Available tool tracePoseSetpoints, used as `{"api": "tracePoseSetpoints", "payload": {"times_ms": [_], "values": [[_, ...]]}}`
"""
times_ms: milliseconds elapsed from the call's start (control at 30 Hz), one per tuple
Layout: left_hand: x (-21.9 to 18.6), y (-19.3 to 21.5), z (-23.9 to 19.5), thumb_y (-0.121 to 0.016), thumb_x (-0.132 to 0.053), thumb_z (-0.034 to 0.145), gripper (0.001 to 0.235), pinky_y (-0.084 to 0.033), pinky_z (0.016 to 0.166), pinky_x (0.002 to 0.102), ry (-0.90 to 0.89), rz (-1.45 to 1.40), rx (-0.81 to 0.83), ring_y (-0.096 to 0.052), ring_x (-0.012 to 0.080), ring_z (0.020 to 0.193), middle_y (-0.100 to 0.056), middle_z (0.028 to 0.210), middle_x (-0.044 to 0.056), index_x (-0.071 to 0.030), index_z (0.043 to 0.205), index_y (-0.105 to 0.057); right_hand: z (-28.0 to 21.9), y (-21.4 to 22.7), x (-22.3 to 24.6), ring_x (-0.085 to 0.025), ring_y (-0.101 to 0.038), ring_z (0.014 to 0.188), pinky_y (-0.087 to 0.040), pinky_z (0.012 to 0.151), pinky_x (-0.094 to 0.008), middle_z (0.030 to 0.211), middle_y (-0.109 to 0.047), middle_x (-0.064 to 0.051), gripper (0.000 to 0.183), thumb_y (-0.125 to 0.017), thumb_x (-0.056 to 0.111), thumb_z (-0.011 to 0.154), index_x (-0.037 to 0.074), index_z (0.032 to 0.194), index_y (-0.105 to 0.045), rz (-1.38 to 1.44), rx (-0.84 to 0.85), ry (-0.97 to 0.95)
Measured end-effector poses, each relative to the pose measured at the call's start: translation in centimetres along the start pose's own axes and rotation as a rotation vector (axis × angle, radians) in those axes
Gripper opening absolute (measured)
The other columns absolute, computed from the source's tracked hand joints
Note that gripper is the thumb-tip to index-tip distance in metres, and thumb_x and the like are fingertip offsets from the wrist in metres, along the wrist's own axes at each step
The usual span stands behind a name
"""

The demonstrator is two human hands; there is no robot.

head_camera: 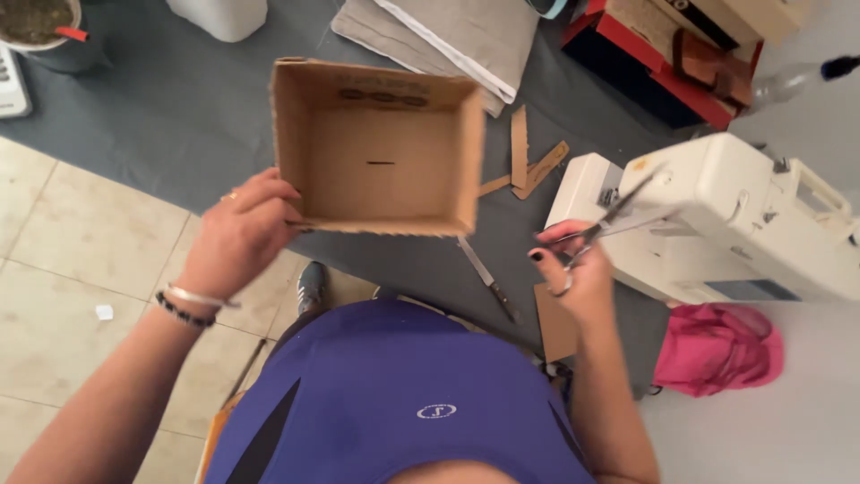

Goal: Cutting and folding a cardboard box to create a custom container

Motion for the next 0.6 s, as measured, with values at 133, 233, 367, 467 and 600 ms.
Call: {"api": "tracePoseSetpoints", "payload": {"times_ms": [133,233,367,467,600], "values": [[3.3,0.2,2.0,-0.072,-0.012,0.096,0.008,-0.053,0.102,0.043,-0.043,0.021,0.098,-0.066,0.0332,0.127,-0.068,0.132,0.003,-0.016,0.101,-0.066,-4.1,-2.4,-2.9,-0.016,-0.073,0.08,-0.057,0.079,-0.027,0.096,-0.076,-0.012,0.032,-0.085,0.014,0.087,0.005,0.107,-0.062,0.171,-0.046,-0.22],[3.2,1.5,5.6,-0.07,-0.011,0.098,0.007,-0.066,0.074,0.039,-0.174,0.292,0.258,-0.069,0.0301,0.121,-0.065,0.138,0.012,-0.008,0.092,-0.071,-5.7,-3.7,-3.5,-0.009,-0.065,0.077,-0.053,0.076,-0.026,0.091,-0.074,0.001,0.02,-0.078,0.019,0.088,0.015,0.1,-0.063,0.037,0.085,-0.345],[6.3,3.9,9.4,-0.076,-0.01,0.094,0.025,-0.053,0.109,0.045,-0.315,0.598,0.125,-0.063,0.0364,0.131,-0.067,0.149,0.018,-0.001,0.116,-0.078,-7.5,-4.9,-3.8,-0.01,-0.062,0.078,-0.049,0.077,-0.027,0.087,-0.071,0.002,0.016,-0.078,0.021,0.088,0.016,0.095,-0.064,0.083,0.196,-0.508],[3.2,5.9,11.8,-0.075,-0.004,0.096,0.036,-0.05,0.105,0.047,-0.321,0.659,-0.066,-0.063,0.0396,0.125,-0.067,0.147,0.021,0.002,0.131,-0.082,-8.7,-4.9,-5.2,-0.009,-0.057,0.076,-0.046,0.075,-0.026,0.084,-0.065,0.002,0.017,-0.079,0.018,0.089,0.015,0.096,-0.065,0.124,0.212,-0.565],[-3.3,1.5,12.2,-0.069,-0.02,0.096,0.015,-0.051,0.068,0.046,-0.161,0.474,0.154,-0.066,0.0343,0.074,-0.072,0.086,0.009,-0.013,0.108,-0.073,-9.9,-4.9,-8.7,-0.009,-0.058,0.077,-0.047,0.077,-0.026,0.083,-0.065,0.002,0.02,-0.079,0.023,0.088,0.014,0.096,-0.064,0.031,0.218,-0.608]]}}
Point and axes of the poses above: each hand's wrist, its own z-axis towards the middle knuckle, its own y-axis out of the back of the hand, x = y × z, the point moved 8 cm from there along z, towards the middle knuckle
